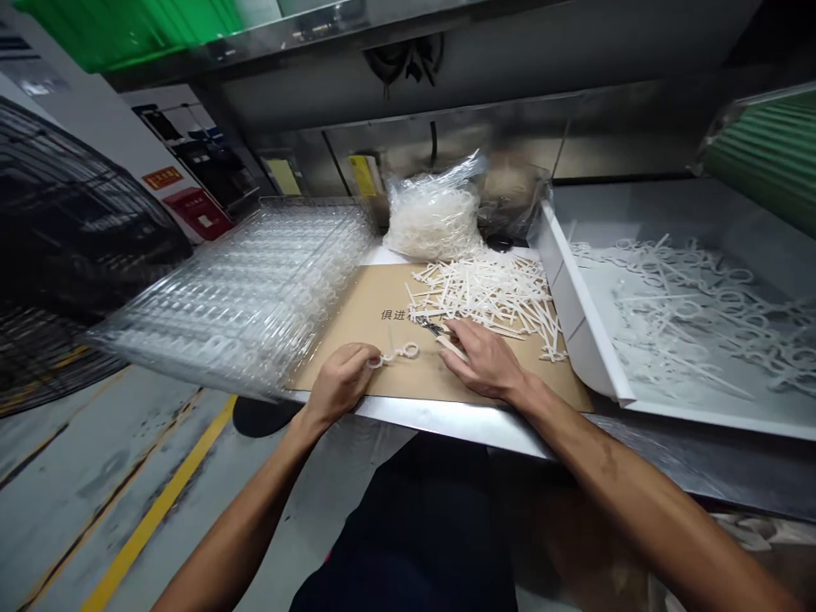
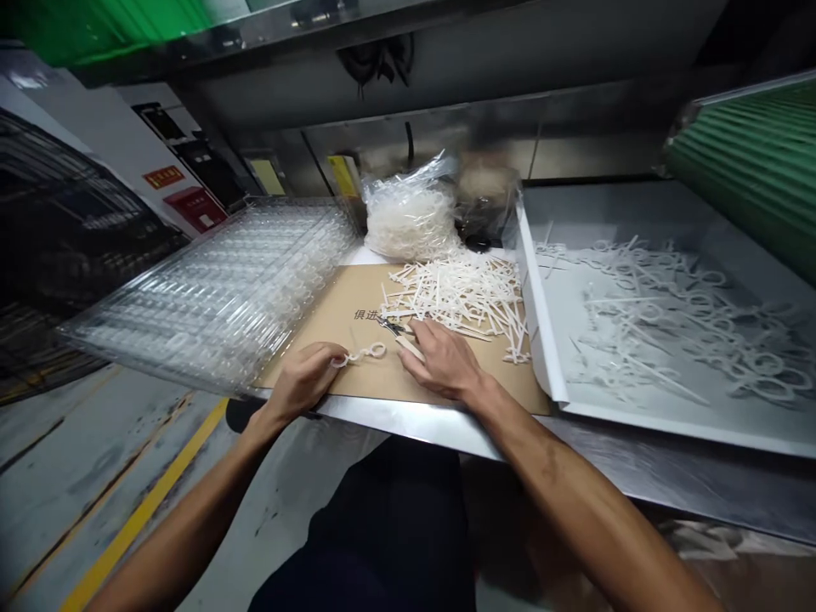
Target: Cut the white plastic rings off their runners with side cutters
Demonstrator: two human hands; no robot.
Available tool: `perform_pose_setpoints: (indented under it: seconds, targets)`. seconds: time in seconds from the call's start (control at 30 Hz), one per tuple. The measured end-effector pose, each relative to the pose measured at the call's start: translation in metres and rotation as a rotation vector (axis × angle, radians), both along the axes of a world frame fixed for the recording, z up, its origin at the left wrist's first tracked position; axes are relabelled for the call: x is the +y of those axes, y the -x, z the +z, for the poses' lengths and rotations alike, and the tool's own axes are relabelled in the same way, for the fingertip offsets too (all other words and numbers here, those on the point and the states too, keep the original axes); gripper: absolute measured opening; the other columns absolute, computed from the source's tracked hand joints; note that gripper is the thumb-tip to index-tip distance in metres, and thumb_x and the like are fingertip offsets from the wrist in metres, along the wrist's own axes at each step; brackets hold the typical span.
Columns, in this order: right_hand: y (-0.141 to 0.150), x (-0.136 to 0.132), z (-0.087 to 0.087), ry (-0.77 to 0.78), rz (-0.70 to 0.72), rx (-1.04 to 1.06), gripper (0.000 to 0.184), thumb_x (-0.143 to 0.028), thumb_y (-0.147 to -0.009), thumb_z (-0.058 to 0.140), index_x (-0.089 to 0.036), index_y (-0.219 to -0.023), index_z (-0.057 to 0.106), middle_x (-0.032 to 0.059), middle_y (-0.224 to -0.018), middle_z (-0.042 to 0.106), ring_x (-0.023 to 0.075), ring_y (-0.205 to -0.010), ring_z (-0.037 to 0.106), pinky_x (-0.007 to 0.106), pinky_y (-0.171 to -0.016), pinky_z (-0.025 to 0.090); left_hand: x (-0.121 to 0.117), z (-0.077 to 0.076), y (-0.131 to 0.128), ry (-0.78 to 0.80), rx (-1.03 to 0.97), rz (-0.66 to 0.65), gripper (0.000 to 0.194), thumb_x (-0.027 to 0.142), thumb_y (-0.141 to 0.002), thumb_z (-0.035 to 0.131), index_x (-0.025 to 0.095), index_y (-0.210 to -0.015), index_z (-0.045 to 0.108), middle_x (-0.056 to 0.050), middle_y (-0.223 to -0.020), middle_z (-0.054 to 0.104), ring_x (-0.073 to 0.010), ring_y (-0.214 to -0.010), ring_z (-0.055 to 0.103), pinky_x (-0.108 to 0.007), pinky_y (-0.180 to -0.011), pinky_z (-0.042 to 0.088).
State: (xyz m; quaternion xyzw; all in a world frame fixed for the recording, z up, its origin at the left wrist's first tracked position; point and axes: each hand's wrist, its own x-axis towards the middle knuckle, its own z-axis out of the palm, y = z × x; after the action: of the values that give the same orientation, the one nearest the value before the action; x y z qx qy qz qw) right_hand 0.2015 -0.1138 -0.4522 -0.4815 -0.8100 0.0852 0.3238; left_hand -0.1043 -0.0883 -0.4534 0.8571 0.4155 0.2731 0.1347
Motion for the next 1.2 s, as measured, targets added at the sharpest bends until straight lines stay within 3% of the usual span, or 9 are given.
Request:
perform_pose_setpoints:
  seconds: [0.17,0.23,0.33,0.47,0.6,0.73,0.83,1.03,1.2]
  targets:
    - [0.001,-0.001,-0.001,-0.006,0.006,-0.004,0.036,-0.035,-0.100,0.056,-0.016,-0.130,0.058,0.0148,-0.106,0.071,0.0290,-0.089,0.066,0.043,-0.083,0.055,0.001,0.015,0.010,-0.026,0.160,-0.149,0.032,0.013,-0.092,0.052,0.025,-0.116,0.069,-0.009,-0.122,0.074,-0.0265,-0.118,0.066,-0.047,-0.108,0.049]
    - [0.001,-0.001,-0.002,-0.002,0.010,-0.001,0.037,-0.034,-0.100,0.056,-0.016,-0.132,0.058,0.0156,-0.108,0.071,0.0301,-0.092,0.067,0.044,-0.085,0.056,-0.002,0.016,0.009,-0.059,0.204,-0.127,0.034,0.016,-0.093,0.054,0.024,-0.124,0.065,-0.010,-0.126,0.071,-0.0275,-0.121,0.064,-0.047,-0.109,0.048]
    - [0.000,-0.001,-0.002,0.017,0.021,0.005,0.037,-0.033,-0.099,0.056,-0.015,-0.132,0.058,0.0167,-0.108,0.070,0.0315,-0.093,0.068,0.046,-0.085,0.057,-0.006,0.010,0.004,-0.033,0.174,-0.007,0.028,0.032,-0.097,0.061,0.022,-0.123,0.063,-0.012,-0.124,0.068,-0.0291,-0.118,0.063,-0.047,-0.104,0.050]
    - [0.002,-0.004,0.000,0.046,0.045,0.028,0.037,-0.034,-0.099,0.056,-0.015,-0.131,0.057,0.0172,-0.107,0.070,0.0329,-0.095,0.067,0.048,-0.087,0.056,-0.008,0.001,-0.003,0.021,0.059,0.076,0.020,0.035,-0.100,0.060,0.021,-0.112,0.067,-0.010,-0.111,0.069,-0.0261,-0.106,0.064,-0.043,-0.095,0.052]
    - [0.007,-0.011,0.008,0.098,0.081,0.085,0.032,-0.033,-0.100,0.054,-0.018,-0.127,0.058,0.0136,-0.103,0.071,0.0294,-0.091,0.067,0.044,-0.084,0.056,-0.008,0.004,-0.015,0.012,-0.186,0.137,0.016,0.029,-0.097,0.065,0.019,-0.109,0.067,-0.005,-0.095,0.069,-0.0185,-0.085,0.064,-0.034,-0.079,0.053]
    - [0.009,-0.018,0.016,0.178,0.117,0.155,0.030,-0.033,-0.103,0.051,-0.018,-0.127,0.059,0.0126,-0.109,0.073,0.0267,-0.095,0.070,0.040,-0.084,0.057,-0.006,0.006,-0.032,0.039,-0.440,0.201,0.018,0.030,-0.094,0.071,0.020,-0.109,0.068,-0.004,-0.095,0.069,-0.0152,-0.079,0.063,-0.031,-0.075,0.054]
    - [0.009,-0.022,0.020,0.348,0.138,0.259,0.028,-0.035,-0.104,0.052,-0.020,-0.126,0.063,0.0099,-0.107,0.075,0.0255,-0.093,0.071,0.038,-0.082,0.057,-0.004,0.001,-0.038,0.078,-0.532,0.195,0.019,0.029,-0.093,0.074,0.020,-0.109,0.070,-0.004,-0.096,0.068,-0.0151,-0.081,0.063,-0.030,-0.074,0.054]
    - [0.014,-0.033,0.036,0.855,0.234,0.559,0.036,-0.049,-0.107,0.049,-0.020,-0.116,0.067,0.0050,-0.092,0.064,0.0191,-0.078,0.059,0.031,-0.068,0.048,-0.003,-0.003,-0.035,0.025,-0.613,0.121,0.027,0.022,-0.086,0.083,0.019,-0.111,0.075,-0.004,-0.094,0.071,-0.0126,-0.081,0.066,-0.024,-0.072,0.053]
    - [0.027,-0.039,0.045,1.019,0.275,0.637,0.046,-0.060,-0.107,0.046,-0.019,-0.102,0.066,0.0045,-0.092,0.061,0.0182,-0.080,0.052,0.031,-0.070,0.043,-0.006,-0.005,-0.033,0.041,-0.733,0.112,0.028,0.018,-0.085,0.084,0.020,-0.113,0.077,-0.003,-0.090,0.072,-0.0128,-0.081,0.068,-0.022,-0.072,0.054]
